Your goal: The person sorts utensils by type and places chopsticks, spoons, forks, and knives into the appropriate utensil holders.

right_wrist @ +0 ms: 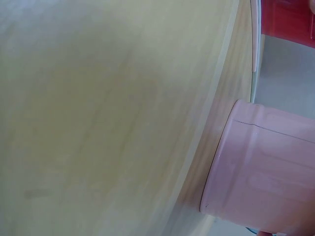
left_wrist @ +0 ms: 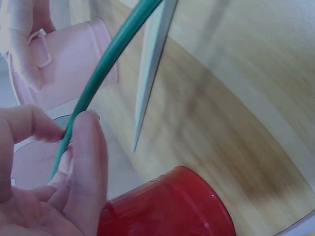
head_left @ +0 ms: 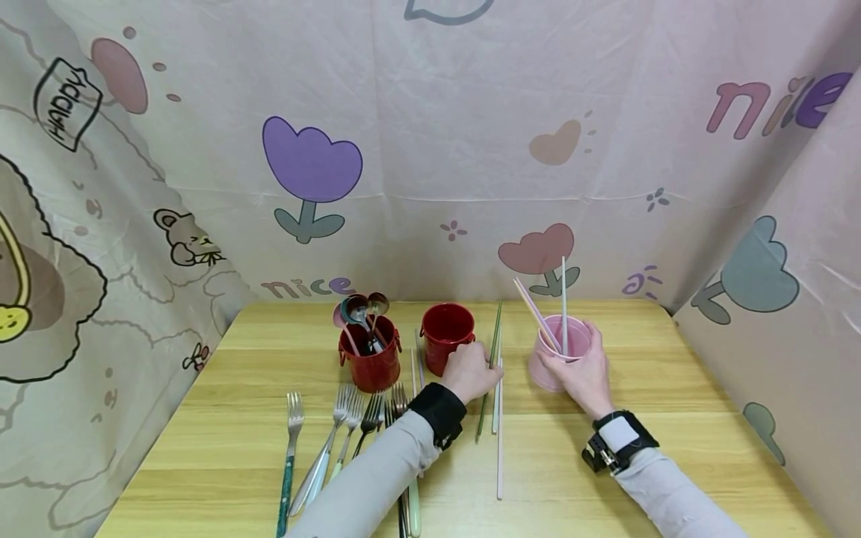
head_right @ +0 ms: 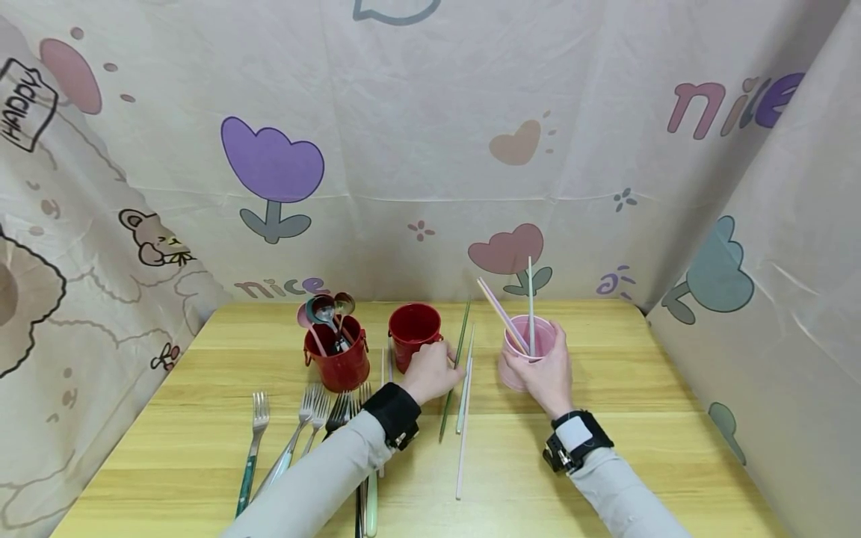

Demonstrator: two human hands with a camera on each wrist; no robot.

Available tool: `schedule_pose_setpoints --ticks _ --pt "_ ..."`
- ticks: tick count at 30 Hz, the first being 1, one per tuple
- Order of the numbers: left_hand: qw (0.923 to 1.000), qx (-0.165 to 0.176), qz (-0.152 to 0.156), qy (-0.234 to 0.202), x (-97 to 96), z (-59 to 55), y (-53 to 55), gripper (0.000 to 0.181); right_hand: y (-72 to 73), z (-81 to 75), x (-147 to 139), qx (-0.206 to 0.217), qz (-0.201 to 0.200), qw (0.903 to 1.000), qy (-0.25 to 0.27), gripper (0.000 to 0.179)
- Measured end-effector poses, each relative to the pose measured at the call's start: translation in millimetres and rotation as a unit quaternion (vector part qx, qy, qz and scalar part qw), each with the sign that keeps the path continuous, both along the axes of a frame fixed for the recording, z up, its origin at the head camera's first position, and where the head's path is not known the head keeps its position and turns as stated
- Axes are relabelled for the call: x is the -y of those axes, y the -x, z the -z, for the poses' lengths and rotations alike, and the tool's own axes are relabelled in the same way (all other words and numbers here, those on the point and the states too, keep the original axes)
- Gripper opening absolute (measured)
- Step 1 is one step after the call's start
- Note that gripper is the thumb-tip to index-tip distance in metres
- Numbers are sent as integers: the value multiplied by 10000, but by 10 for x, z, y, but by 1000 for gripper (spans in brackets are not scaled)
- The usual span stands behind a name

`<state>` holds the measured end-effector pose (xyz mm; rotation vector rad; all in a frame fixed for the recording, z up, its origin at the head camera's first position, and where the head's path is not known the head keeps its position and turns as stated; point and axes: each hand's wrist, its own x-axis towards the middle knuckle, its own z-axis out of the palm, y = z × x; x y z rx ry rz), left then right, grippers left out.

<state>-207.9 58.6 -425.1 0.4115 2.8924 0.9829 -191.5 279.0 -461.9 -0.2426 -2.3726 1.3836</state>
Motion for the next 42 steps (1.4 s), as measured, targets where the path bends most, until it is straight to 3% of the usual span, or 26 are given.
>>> schedule_pose_setpoints --ticks 3,10,16,23,33,42 --pt "9993 -204 -15 -328 5 -41 1 15 -2 -1 1 7 -4 10000 9 108" --pt "9933 -549 -144 -1007 7 -131 32 15 2 8 0 35 4 10000 -26 109" --pt "9830 -905 -179 -1588 5 -208 65 16 1 6 4 -13 14 10000 -67 109" --pt "9658 -1448 -168 -2144 -20 -343 81 15 6 20 -1 -58 3 10000 -73 109" --pt "9327 -1966 314 -3007 -133 -570 68 14 7 17 -4 -84 38 9999 -132 109" --pt "9314 -2058 463 -2968 -284 -635 61 13 11 15 0 -90 100 9997 -181 108"
